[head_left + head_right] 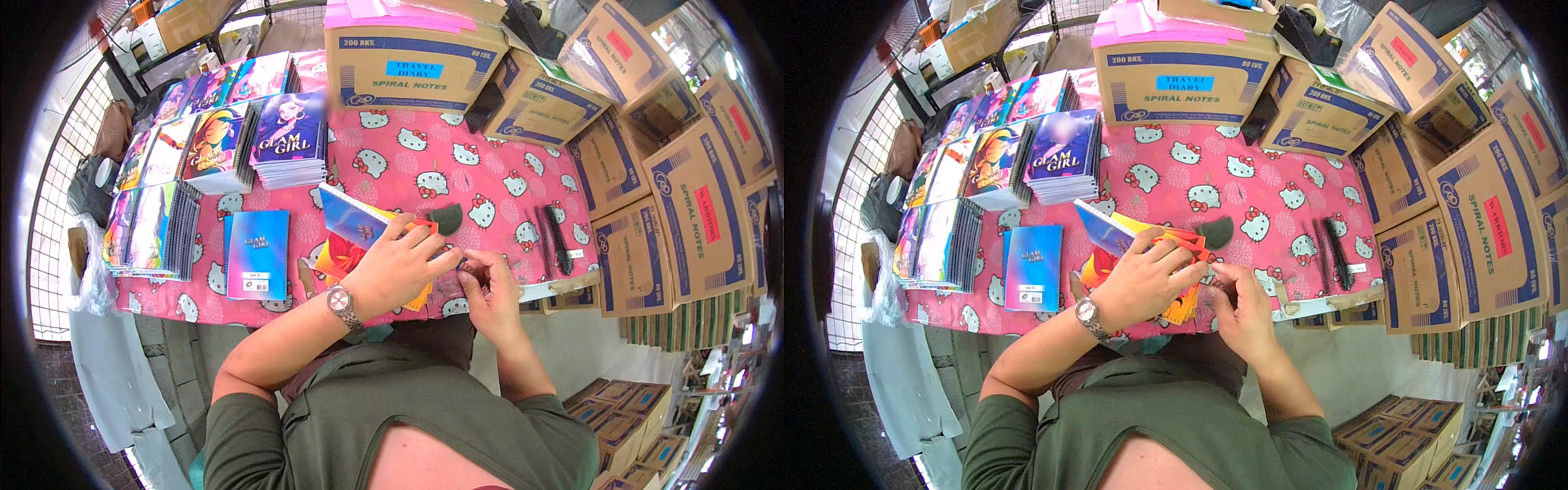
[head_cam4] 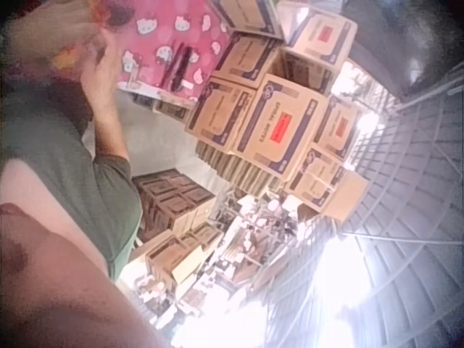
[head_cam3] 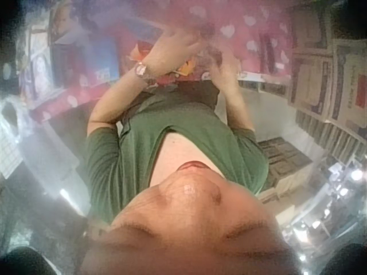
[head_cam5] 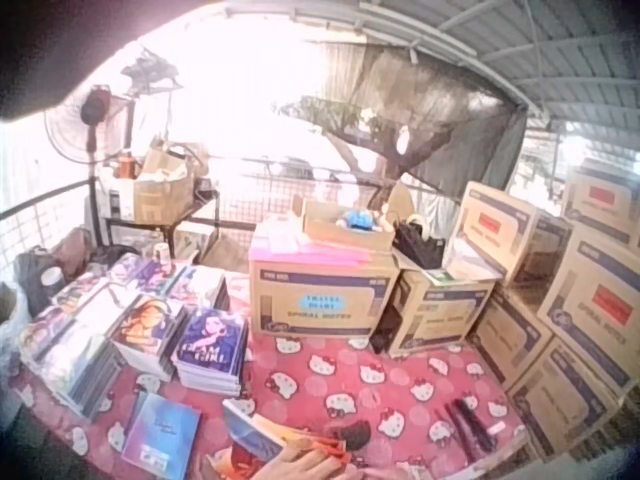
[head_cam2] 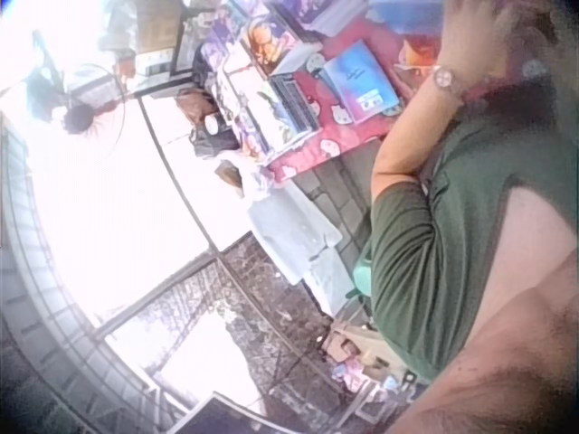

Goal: The person sorts through various stacks of spiral-bound notebooks on a table, moving them between piles and aligning the covers by hand.

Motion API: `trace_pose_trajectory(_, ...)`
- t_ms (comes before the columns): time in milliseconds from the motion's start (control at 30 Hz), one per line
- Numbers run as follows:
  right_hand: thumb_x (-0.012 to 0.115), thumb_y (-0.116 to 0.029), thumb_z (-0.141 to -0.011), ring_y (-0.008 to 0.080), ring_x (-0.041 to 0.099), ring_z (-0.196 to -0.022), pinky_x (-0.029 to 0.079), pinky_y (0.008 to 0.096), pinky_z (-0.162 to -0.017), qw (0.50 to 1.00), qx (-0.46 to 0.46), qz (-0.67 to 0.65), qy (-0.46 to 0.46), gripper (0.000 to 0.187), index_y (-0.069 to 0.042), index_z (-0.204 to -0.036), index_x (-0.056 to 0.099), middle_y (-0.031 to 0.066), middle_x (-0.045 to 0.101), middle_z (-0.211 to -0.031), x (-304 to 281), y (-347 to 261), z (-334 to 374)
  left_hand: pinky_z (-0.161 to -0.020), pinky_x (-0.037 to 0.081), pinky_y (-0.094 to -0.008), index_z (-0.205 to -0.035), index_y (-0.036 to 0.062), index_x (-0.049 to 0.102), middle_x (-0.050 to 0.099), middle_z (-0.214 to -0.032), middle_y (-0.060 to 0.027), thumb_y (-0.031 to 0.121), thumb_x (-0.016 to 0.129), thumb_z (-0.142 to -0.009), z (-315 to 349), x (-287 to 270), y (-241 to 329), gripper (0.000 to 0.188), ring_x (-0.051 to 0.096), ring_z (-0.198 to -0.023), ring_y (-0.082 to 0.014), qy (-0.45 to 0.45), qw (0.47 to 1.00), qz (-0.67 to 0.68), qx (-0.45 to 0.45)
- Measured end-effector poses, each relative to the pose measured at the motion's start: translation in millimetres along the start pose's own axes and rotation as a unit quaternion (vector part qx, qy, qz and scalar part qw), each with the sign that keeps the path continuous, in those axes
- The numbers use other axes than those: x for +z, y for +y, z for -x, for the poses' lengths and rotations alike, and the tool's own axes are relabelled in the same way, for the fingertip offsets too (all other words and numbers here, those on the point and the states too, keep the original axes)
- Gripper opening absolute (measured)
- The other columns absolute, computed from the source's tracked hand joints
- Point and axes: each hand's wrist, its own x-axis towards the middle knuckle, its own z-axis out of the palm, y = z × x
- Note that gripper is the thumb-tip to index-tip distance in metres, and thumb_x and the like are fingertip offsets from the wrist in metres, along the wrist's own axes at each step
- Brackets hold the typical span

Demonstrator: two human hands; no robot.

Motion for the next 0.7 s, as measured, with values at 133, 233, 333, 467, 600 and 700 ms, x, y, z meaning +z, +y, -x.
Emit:
trace_pose_trajectory(133,0.058,-0.001,-0.096,0.0155,0.060,-0.079,0.050,0.0325,-0.069,0.998,-0.036,0.059,-0.009,0.030,-0.002,-0.126,0.054,0.0109,0.060,-0.091,-4,-17,1,-0.106,0.038,-0.0444,-0.105,0.0163,0.062,0.062,-0.102,0.0008,0.018,0.064,-0.080,0,-3,-1,0.025,0.060,-0.103,-0.0189,-0.017,0.999,0.029,-0.006)
trace_pose_trajectory(233,0.056,-0.003,-0.097,0.0172,0.062,-0.077,0.050,0.0325,-0.067,0.993,0.061,-0.070,-0.075,0.029,-0.003,-0.126,0.051,0.0116,0.061,-0.087,-8,-2,-12,-0.105,0.039,-0.0440,-0.104,0.0159,0.062,0.062,-0.101,0.0010,0.018,0.065,-0.080,3,-9,-4,0.024,0.060,-0.102,-0.0185,-0.027,0.999,0.047,-0.009)
trace_pose_trajectory(333,0.059,-0.010,-0.095,0.0291,0.064,-0.090,0.052,0.0408,-0.072,0.935,0.158,-0.317,-0.018,0.031,-0.002,-0.124,0.050,0.0167,0.062,-0.094,14,63,-60,-0.104,0.040,-0.0416,-0.103,0.0160,0.063,0.062,-0.100,0.0013,0.019,0.066,-0.080,4,-11,-2,0.023,0.060,-0.101,-0.0180,-0.023,0.998,0.055,0.003)
trace_pose_trajectory(467,0.062,-0.018,-0.092,0.0467,0.050,-0.124,0.042,0.0534,-0.102,0.972,-0.015,0.228,-0.063,0.024,-0.005,-0.112,0.056,0.0255,0.056,-0.130,82,206,-86,-0.109,0.034,-0.0559,-0.104,0.0168,0.063,0.063,-0.101,0.0018,0.026,0.066,-0.086,11,-3,-4,0.020,0.060,-0.110,-0.0186,-0.045,0.994,0.098,-0.005)
trace_pose_trajectory(600,0.066,-0.020,-0.090,0.0521,0.032,-0.140,0.032,0.0559,-0.114,0.942,-0.042,0.288,-0.168,0.022,-0.007,-0.105,0.058,0.0254,0.043,-0.149,75,218,-95,-0.104,0.011,-0.0816,-0.106,0.0191,0.064,0.058,-0.119,-0.0040,0.036,0.067,-0.089,16,-21,-2,0.025,0.040,-0.137,-0.0299,-0.021,0.996,0.041,-0.078)
trace_pose_trajectory(700,0.071,-0.023,-0.085,0.0510,0.038,-0.137,0.038,0.0546,-0.110,0.923,-0.065,0.317,-0.207,0.030,-0.008,-0.109,0.059,0.0246,0.047,-0.146,67,211,-97,-0.099,0.002,-0.0888,-0.104,0.0225,0.063,0.051,-0.132,-0.0074,0.045,0.072,-0.082,22,-16,-3,0.033,0.017,-0.147,-0.0427,-0.014,0.983,0.052,-0.177)
